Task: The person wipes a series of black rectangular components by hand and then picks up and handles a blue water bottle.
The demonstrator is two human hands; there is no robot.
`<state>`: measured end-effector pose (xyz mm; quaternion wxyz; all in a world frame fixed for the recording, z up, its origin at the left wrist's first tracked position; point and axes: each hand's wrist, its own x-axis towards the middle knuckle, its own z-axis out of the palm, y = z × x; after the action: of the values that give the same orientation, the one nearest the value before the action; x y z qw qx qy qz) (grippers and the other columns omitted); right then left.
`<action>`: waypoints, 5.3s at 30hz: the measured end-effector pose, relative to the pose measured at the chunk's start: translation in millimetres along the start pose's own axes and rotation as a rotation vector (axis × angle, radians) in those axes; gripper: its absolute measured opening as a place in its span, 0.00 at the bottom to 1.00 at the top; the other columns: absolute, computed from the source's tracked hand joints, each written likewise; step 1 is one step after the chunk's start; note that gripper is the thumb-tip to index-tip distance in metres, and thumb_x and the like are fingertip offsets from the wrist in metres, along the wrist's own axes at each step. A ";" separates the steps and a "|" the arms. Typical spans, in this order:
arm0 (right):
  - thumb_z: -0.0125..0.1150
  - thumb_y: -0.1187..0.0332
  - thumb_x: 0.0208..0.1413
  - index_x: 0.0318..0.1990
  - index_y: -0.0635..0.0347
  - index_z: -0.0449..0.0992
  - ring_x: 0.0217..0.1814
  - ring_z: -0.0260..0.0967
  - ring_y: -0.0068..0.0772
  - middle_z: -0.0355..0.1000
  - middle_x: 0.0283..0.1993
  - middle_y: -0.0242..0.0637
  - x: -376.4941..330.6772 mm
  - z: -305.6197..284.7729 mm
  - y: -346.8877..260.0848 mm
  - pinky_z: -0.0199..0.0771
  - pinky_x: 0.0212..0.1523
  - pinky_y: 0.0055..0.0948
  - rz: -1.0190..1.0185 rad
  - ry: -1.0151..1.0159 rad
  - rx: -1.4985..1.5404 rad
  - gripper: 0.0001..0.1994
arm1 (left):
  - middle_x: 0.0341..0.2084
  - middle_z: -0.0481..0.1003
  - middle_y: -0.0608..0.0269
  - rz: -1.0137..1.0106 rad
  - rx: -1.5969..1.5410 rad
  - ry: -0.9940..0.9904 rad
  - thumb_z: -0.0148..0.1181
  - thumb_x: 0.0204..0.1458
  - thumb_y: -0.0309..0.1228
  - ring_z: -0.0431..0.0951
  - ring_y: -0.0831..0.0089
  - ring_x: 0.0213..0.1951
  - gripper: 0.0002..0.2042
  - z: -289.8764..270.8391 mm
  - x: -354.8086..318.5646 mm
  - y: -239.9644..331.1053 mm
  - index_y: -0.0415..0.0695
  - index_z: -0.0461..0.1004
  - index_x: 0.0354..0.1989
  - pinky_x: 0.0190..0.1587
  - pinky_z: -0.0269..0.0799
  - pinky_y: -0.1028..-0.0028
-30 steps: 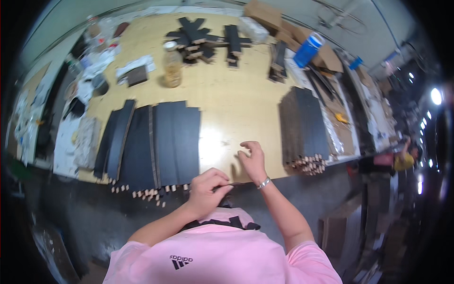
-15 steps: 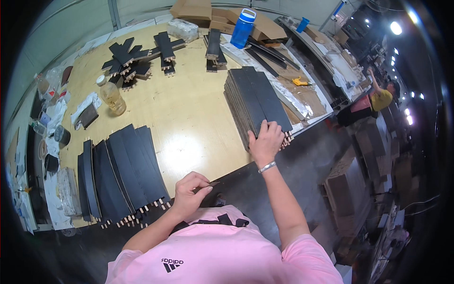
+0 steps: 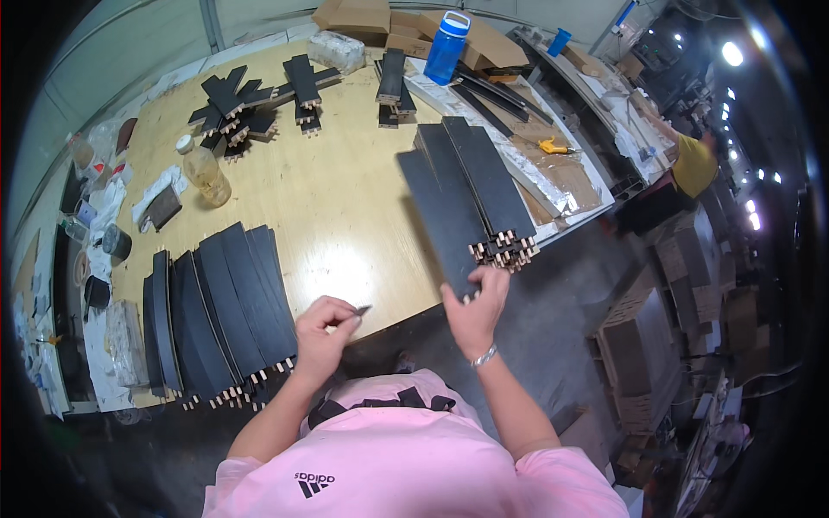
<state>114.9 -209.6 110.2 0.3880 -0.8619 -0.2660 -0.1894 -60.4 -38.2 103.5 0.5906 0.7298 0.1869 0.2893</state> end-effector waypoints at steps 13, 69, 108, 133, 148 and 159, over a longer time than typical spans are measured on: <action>0.78 0.73 0.31 0.38 0.61 0.66 0.47 0.61 0.51 0.62 0.44 0.46 -108.6 33.5 36.0 0.65 0.46 0.43 0.055 -0.366 0.074 0.26 | 0.30 0.77 0.54 -0.116 0.562 0.097 0.66 0.49 0.31 0.78 0.60 0.32 0.07 18.8 123.2 -83.5 0.41 0.81 0.32 0.38 0.72 0.64; 0.78 0.71 0.38 0.46 0.62 0.60 0.44 0.71 0.52 0.67 0.44 0.48 -111.1 55.5 96.5 0.73 0.44 0.43 0.404 -0.542 0.476 0.32 | 0.22 0.70 0.56 0.209 0.654 -0.311 0.66 0.40 0.23 0.75 0.58 0.27 0.04 138.4 -17.6 -55.8 0.41 0.76 0.25 0.29 0.71 0.63; 0.32 0.52 0.66 0.43 0.67 0.74 0.35 0.73 0.38 0.75 0.35 0.47 -103.6 14.7 105.8 0.76 0.41 0.35 1.380 -0.923 1.343 0.27 | 0.24 0.70 0.64 0.276 1.093 0.083 0.65 0.43 0.27 0.73 0.63 0.32 0.04 37.1 134.9 -117.0 0.47 0.75 0.24 0.31 0.70 0.64; 0.23 0.28 0.61 0.56 0.63 0.71 0.44 0.73 0.33 0.75 0.46 0.37 -80.6 46.3 103.8 0.76 0.45 0.42 1.391 -0.947 1.396 0.45 | 0.22 0.68 0.62 0.364 0.599 -0.514 0.63 0.38 0.24 0.74 0.63 0.27 0.04 127.6 -0.3 -62.4 0.46 0.75 0.24 0.26 0.71 0.64; 0.59 0.69 0.55 0.38 0.62 0.74 0.33 0.75 0.36 0.75 0.36 0.41 -88.3 94.6 29.5 0.77 0.34 0.35 0.482 -1.260 0.898 0.07 | 0.19 0.71 0.59 0.169 0.403 -0.032 0.67 0.42 0.22 0.73 0.63 0.22 0.03 89.0 46.1 -23.3 0.39 0.79 0.25 0.25 0.68 0.69; 0.72 0.59 0.45 0.59 0.63 0.68 0.64 0.56 0.53 0.63 0.60 0.49 101.4 2.9 62.7 0.53 0.64 0.51 -0.003 -0.027 -0.172 0.34 | 0.21 0.71 0.58 -0.025 0.355 -0.007 0.65 0.46 0.19 0.72 0.71 0.23 0.02 66.7 30.6 -26.5 0.34 0.77 0.26 0.28 0.66 0.73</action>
<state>233.0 -210.8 126.8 0.3089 -0.8940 -0.2552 -0.2005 7.7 -63.5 74.9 0.4568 0.8212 0.2421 0.2417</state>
